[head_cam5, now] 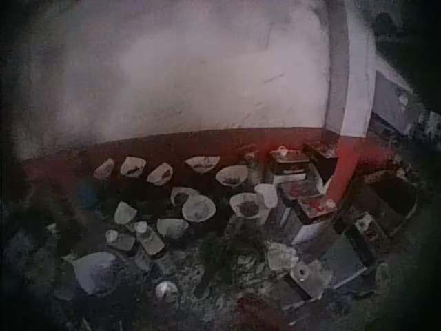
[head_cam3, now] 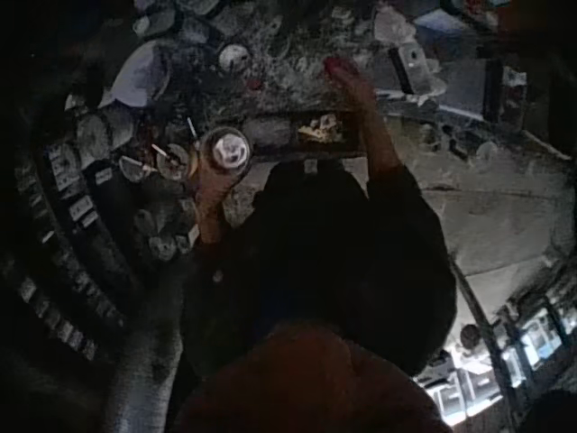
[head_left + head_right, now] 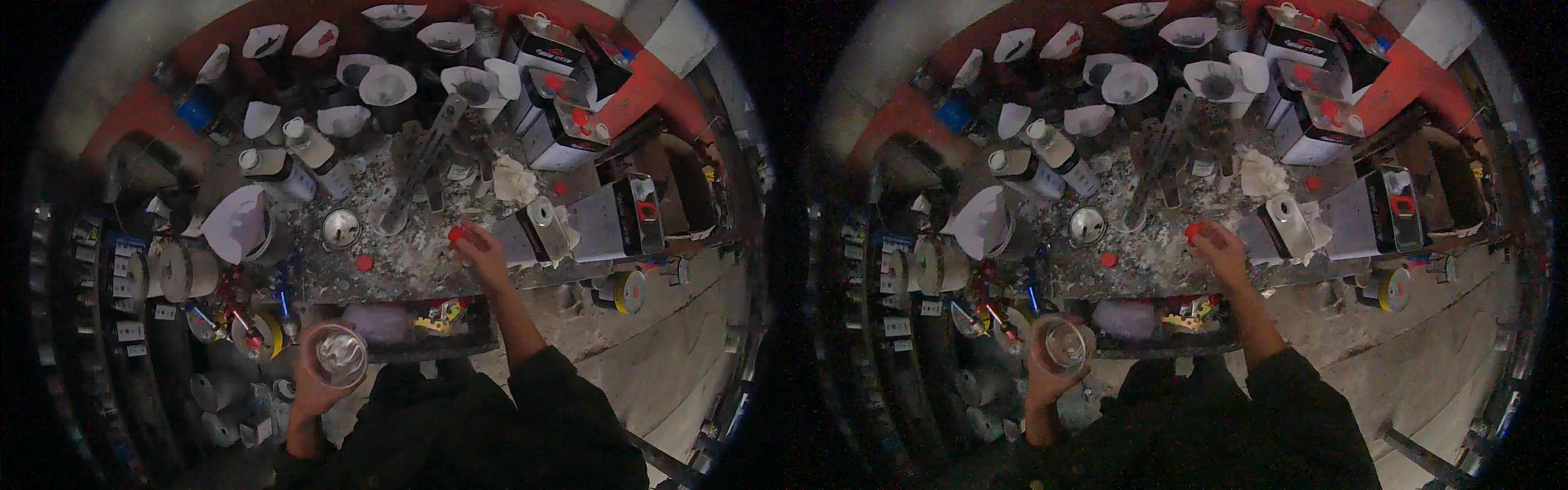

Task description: The person opens a paint can, pours paint into a clear plastic cup, and stirs it with a metal rod. They then attach the cup to a spray gun and walk toward a white car in a garage.

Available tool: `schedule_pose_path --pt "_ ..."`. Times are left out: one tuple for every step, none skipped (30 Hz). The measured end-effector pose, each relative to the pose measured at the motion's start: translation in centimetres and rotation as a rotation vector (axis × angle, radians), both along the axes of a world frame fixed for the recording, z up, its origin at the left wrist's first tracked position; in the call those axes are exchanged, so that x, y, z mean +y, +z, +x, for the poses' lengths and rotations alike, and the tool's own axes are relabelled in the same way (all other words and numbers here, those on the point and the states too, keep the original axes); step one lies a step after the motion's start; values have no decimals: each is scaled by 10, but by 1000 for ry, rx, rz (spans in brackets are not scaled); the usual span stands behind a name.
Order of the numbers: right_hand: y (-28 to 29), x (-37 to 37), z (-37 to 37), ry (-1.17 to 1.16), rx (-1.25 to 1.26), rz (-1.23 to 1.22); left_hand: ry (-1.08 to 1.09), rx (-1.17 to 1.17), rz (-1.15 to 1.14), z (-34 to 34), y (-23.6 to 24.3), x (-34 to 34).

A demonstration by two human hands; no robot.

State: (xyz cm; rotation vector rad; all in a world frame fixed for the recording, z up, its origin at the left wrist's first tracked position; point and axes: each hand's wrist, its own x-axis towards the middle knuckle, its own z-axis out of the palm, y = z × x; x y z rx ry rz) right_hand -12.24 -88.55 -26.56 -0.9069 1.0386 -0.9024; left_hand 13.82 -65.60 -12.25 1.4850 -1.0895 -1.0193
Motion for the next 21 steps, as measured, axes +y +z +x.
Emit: schedule_pose_path --pt "7 13 -2 32 -132 92 0 -7 -7 1 -2 -1" --pt "15 25 -5 54 -279 154 -8 1 -33 2 -4 -3" --pt "22 35 -9 83 -439 205 -20 11 -58 2 -5 -5" --pt "27 43 -10 111 -489 229 -56 -51 -59 4 -6 -7" --pt "32 50 -12 148 -551 238 -61 -18 -77 3 -6 -8" --pt "37 56 -14 173 -616 243 -62 27 -82 2 -7 -10" --pt "41 60 -16 185 -621 232 -80 104 -87 1 -8 -12" --pt "44 63 -17 191 -633 220 -118 -18 -104 3 -9 -14" --pt "46 65 -18 208 -701 191 -111 59 -75 0 -10 -15" --pt "48 66 -18 162 -649 192 -102 134 -44 -1 -11 -16" --pt "49 66 -19 151 -599 192 -91 204 -12 -1 -12 -16" --pt "49 66 -20 160 -590 182 -84 215 -8 -2 -14 -16" --pt "48 66 -21 187 -611 171 -72 224 -3 -2 -15 -15" --pt "46 65 -22 208 -386 184 -54 229 4 -1 -16 -13" --pt "41 63 -21 241 -190 188 -46 185 -4 1 -17 -12" --pt "36 61 -22 265 -45 140 -47 148 -16 4 -19 -12" --pt "30 57 -23 231 79 115 -65 117 -29 6 -21 -13" --pt "20 52 -20 200 145 43 -68 97 -41 9 -23 -14" --pt "12 47 -17 166 268 34 -75 71 -54 12 -23 -14" --pt "3 39 -12 195 518 -88 -74 40 -63 14 -23 -12" --pt "-4 31 -10 151 680 -224 -75 -8 -47 16 -23 -9"
